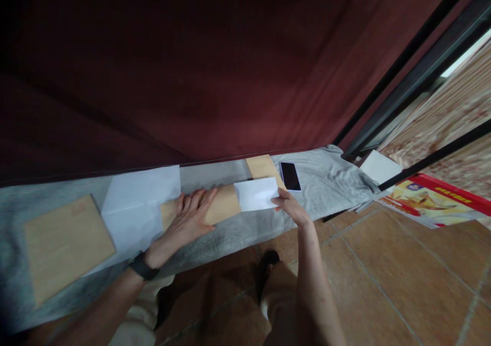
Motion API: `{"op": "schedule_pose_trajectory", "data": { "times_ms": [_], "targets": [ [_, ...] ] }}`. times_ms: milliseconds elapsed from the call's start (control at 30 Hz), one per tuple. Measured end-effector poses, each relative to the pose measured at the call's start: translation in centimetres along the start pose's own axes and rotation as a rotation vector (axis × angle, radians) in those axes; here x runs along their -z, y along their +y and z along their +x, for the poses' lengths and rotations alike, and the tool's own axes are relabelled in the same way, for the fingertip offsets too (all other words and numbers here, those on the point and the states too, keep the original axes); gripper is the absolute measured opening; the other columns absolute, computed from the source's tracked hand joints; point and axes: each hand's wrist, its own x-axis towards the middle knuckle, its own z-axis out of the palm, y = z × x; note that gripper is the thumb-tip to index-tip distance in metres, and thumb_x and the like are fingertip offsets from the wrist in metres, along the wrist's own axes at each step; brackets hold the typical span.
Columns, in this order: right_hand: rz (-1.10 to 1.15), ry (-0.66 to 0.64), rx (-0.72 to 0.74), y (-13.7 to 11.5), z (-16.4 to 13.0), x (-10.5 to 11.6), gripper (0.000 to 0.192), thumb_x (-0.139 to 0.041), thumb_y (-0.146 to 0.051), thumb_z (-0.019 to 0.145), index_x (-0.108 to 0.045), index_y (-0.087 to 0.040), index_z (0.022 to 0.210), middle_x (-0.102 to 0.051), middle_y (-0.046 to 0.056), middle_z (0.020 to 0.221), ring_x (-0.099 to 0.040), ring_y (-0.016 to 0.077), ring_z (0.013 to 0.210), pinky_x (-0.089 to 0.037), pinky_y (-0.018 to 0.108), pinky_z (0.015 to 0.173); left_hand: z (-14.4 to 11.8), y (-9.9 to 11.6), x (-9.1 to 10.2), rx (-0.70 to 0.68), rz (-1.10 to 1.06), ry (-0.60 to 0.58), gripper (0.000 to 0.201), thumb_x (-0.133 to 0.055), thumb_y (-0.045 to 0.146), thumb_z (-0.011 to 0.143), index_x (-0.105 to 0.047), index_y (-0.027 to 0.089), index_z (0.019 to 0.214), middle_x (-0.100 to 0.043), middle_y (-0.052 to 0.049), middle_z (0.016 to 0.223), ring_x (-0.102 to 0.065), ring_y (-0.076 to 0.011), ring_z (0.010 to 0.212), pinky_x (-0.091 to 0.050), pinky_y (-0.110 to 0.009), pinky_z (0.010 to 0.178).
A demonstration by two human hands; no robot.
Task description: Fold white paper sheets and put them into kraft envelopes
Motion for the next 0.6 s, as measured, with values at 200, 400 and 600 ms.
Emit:
{"op": "schedule_pose_trajectory", "data": {
  "times_ms": [200, 400, 600],
  "targets": [
    [-0.003, 0.001, -0.013, 0.07, -0.09, 0.3, 0.025, -0.071, -0.035, 0.064, -0.07, -0.021, 0.084, -0.068, -0.001, 0.078, -0.055, 0.0146, 0.067, -0.044, 0.024, 0.058, 0.01, -0.32, -0.13, -0.027, -0.006, -0.007, 0.109, -0.077, 0.037, 0.073, -0.011, 0.028, 0.16, -0.04, -0.018, 0.153, -0.034, -0.0373, 0.143, -0.013, -0.062, 0.119],
    [-0.033, -0.019, -0.014, 0.23, -0.07, 0.55, 0.02, -0.07, -0.033, 0.066, -0.069, -0.02, 0.081, -0.065, -0.002, 0.074, -0.053, 0.0134, 0.064, -0.042, 0.023, 0.056, 0.05, -0.68, -0.13, -0.045, -0.002, -0.006, 0.109, -0.078, 0.039, 0.073, -0.013, 0.027, 0.159, -0.042, -0.018, 0.151, -0.036, -0.0377, 0.142, -0.013, -0.063, 0.119],
    [-0.073, -0.021, -0.023, 0.02, -0.31, 0.82, 0.022, -0.07, -0.035, 0.065, -0.067, -0.019, 0.08, -0.062, -0.002, 0.07, -0.051, 0.0132, 0.062, -0.042, 0.023, 0.055, 0.07, -0.98, -0.29, -0.061, -0.023, 0.004, 0.108, -0.078, 0.038, 0.073, -0.015, 0.028, 0.159, -0.043, -0.017, 0.151, -0.036, -0.0375, 0.142, -0.011, -0.062, 0.119]
  ]
}}
